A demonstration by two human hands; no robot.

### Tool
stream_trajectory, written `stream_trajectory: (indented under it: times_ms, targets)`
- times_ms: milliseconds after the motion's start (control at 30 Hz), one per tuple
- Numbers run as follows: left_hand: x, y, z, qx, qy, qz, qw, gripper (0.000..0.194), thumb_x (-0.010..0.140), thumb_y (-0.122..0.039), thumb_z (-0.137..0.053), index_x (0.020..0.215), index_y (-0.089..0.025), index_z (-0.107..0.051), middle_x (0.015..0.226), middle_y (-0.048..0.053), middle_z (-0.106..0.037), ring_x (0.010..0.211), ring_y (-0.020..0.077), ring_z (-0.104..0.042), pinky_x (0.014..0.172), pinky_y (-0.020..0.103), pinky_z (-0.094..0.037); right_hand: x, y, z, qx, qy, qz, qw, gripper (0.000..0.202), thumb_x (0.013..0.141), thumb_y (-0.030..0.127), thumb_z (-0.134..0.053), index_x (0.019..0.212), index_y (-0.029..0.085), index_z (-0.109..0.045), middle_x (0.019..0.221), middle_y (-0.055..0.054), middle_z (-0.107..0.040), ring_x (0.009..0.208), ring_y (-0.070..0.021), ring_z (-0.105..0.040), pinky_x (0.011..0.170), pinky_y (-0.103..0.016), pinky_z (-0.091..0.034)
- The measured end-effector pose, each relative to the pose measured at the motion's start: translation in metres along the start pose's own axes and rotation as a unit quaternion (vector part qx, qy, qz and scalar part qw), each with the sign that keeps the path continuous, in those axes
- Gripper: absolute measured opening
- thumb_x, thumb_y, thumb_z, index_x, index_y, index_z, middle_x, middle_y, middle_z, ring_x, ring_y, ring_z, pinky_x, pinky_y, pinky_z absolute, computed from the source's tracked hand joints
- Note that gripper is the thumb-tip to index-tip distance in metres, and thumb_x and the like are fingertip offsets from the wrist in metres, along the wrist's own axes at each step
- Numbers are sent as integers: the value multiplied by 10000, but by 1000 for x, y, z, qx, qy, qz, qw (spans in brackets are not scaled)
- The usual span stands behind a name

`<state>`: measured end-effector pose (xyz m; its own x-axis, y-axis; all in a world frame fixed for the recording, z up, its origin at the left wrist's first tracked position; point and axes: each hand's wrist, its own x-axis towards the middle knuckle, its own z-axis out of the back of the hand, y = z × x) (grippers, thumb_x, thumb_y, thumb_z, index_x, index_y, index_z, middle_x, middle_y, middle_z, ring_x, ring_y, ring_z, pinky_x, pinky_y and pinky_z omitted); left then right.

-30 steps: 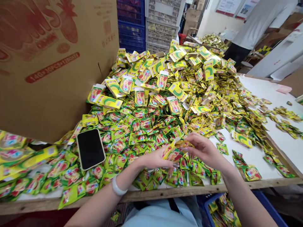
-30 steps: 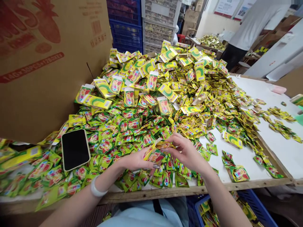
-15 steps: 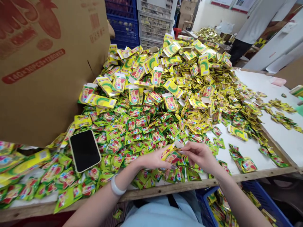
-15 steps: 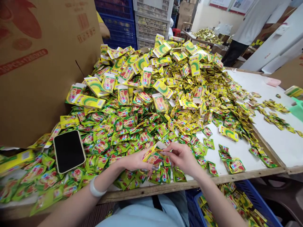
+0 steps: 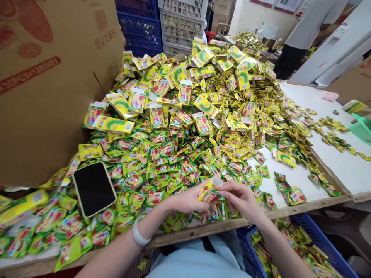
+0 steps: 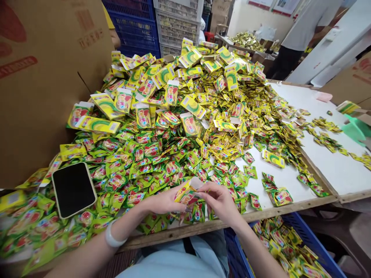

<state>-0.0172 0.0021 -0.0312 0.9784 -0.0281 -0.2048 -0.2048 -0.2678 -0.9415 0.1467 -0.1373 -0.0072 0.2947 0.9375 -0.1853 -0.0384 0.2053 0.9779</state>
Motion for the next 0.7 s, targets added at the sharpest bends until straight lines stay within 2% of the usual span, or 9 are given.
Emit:
stream_trajectory:
  times_ms: [67, 167, 267, 367, 433, 533, 600, 633, 700]
  targets:
    - [-1, -1, 1, 14, -2, -16, 1000, 747, 707, -209, -676, 1395, -191, -385, 881, -7, -561, 718, 124, -527, 690, 252, -500, 0, -2, 0, 17, -4, -17, 1000, 337, 804, 522, -707, 806, 186, -728, 626, 3, -625, 345, -64, -455, 320, -188, -326]
    - [-1, -1, 3, 68, -11, -41, 997, 790, 703, -234, -686, 1430, -184, -383, 1062, 45, -607, 942, 188, -560, 877, 317, -497, 2, -1, -1, 0, 9, -23, 1000, 314, 827, 508, -681, 811, 196, -719, 458, 46, -512, 319, -81, -434, 315, -183, -310]
    - [-1, -2, 4, 102, -14, -39, 994, 830, 709, -238, -688, 1468, -186, -354, 1261, 88, -575, 1119, 238, -525, 998, 369, -450, 3, 3, -3, -67, 11, 46, 997, 262, 865, 446, -646, 807, 202, -720, 588, 5, -612, 373, -74, -439, 344, -189, -334]
    - [-1, -1, 4, 93, 2, -33, 995, 873, 706, -225, -697, 1492, -196, -318, 1307, 97, -559, 1147, 244, -523, 1009, 373, -442, 2, 8, -1, -124, 45, 95, 987, 260, 902, 405, -609, 787, 198, -718, 669, -19, -637, 443, -80, -455, 387, -190, -363]
    - [-1, 1, 4, 71, 6, -31, 997, 882, 712, -223, -697, 1500, -203, -300, 1267, 94, -578, 1106, 234, -546, 981, 364, -457, 1, 11, 1, -124, 79, 84, 985, 306, 941, 421, -552, 806, 196, -708, 683, -14, -614, 457, -82, -468, 407, -192, -379]
    - [1, 8, 3, 26, -4, -12, 1000, 928, 733, -240, -699, 1527, -224, -219, 1140, 75, -616, 941, 199, -599, 853, 335, -507, -2, 12, 0, -121, 123, 58, 983, 335, 986, 434, -476, 895, 197, -696, 809, -26, -622, 537, -94, -538, 478, -206, -430]
    - [3, 10, 0, 9, -1, 2, 1000, 1003, 741, -243, -708, 1550, -248, -116, 1082, 62, -631, 862, 184, -621, 797, 327, -523, -4, 10, -2, -146, 113, 76, 980, 282, 977, 409, -513, 915, 199, -690, 852, -34, -631, 649, -120, -572, 573, -225, -461]
    - [5, 10, -3, 11, -3, 2, 1000, 1034, 744, -247, -718, 1556, -249, -79, 1092, 68, -635, 884, 193, -633, 819, 340, -526, -5, 9, 0, -161, 92, 94, 978, 253, 966, 394, -542, 900, 199, -688, 849, -37, -631, 699, -134, -575, 612, -235, -467]
    - [8, 7, -9, 21, -22, -17, 999, 1055, 761, -282, -733, 1563, -231, -51, 1220, 118, -612, 1056, 238, -626, 940, 391, -505, -9, 8, 15, -185, 25, 131, 974, 234, 951, 382, -568, 855, 200, -680, 817, -39, -618, 760, -159, -579, 662, -257, -476]
